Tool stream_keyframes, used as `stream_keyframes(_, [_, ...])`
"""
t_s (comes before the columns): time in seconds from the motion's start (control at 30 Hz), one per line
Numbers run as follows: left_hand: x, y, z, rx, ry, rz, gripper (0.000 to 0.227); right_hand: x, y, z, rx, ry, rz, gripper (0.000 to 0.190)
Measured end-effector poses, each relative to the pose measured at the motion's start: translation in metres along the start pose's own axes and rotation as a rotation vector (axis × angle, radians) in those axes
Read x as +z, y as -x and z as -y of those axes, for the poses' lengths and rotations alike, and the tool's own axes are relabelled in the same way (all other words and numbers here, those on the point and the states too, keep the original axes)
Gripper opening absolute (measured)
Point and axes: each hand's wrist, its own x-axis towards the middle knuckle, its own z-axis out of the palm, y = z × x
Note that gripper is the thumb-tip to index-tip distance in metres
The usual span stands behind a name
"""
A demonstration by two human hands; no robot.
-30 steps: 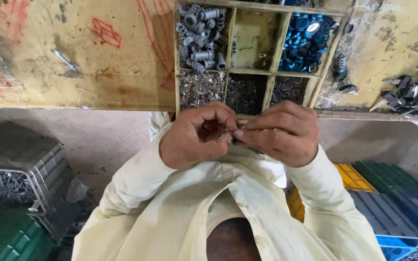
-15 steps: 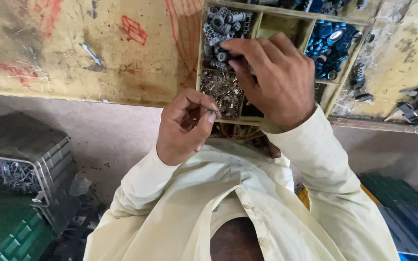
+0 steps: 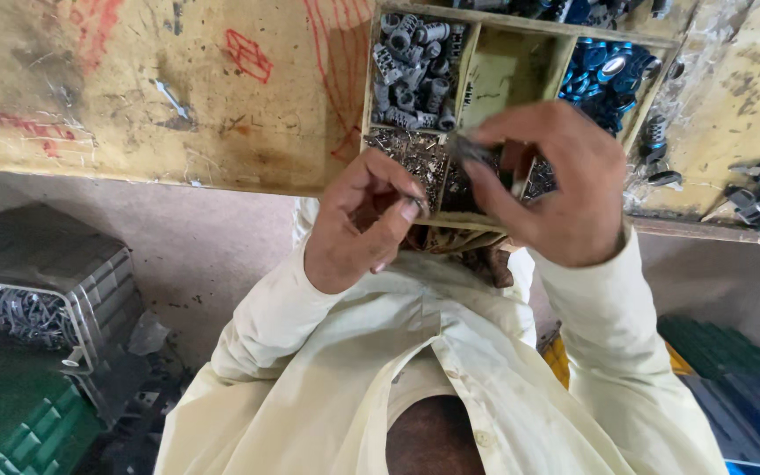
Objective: The person assembles small key components by hand, picking a metal pin, inserting it into a gray plastic key body, and adding a blue cap. The assembled keys are placed on the work surface. The process is repeated multiple times.
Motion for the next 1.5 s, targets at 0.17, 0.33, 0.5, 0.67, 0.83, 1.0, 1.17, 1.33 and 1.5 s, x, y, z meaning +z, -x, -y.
stream_keyframes(0.17, [0.011,-0.008,0.006,-0.193,0.111,0.182,0.013,0.029,0.071,-0.014,0.283,-0.911,-0.136,0.025])
stream_keyframes(0.33, [0.017,-0.009,0.011,-0.133,-0.040,0.211,0.011,0.036,0.100,-0.033,0.189,-0.430,-0.137,0.029])
stream_keyframes(0.5, [0.020,-0.010,0.014,-0.109,-0.248,0.168,0.018,0.025,0.091,-0.024,0.076,-0.209,-0.137,0.029])
stream_keyframes(0.67, [0.022,-0.010,0.015,-0.161,-0.217,0.099,0.024,0.016,0.083,-0.010,-0.021,-0.017,-0.149,0.029])
stream_keyframes(0.83, [0.021,-0.012,0.019,-0.155,-0.321,0.052,0.027,0.011,0.080,-0.007,-0.097,0.067,-0.147,0.026])
stream_keyframes(1.0, [0.016,-0.016,0.021,-0.167,-0.157,0.136,0.020,0.011,0.078,-0.013,0.006,-0.099,-0.127,0.027])
stream_keyframes(1.17, [0.015,-0.017,0.019,-0.188,-0.304,0.074,0.023,0.013,0.079,-0.011,-0.068,-0.008,-0.167,0.025])
stream_keyframes(1.33, [0.026,-0.019,0.016,-0.132,-0.385,0.011,0.022,0.009,0.077,-0.006,-0.101,0.095,-0.133,0.025])
stream_keyframes(1.5, [0.049,-0.004,0.007,0.495,-1.187,-0.049,0.025,0.016,0.081,-0.003,0.087,0.063,-0.208,0.028])
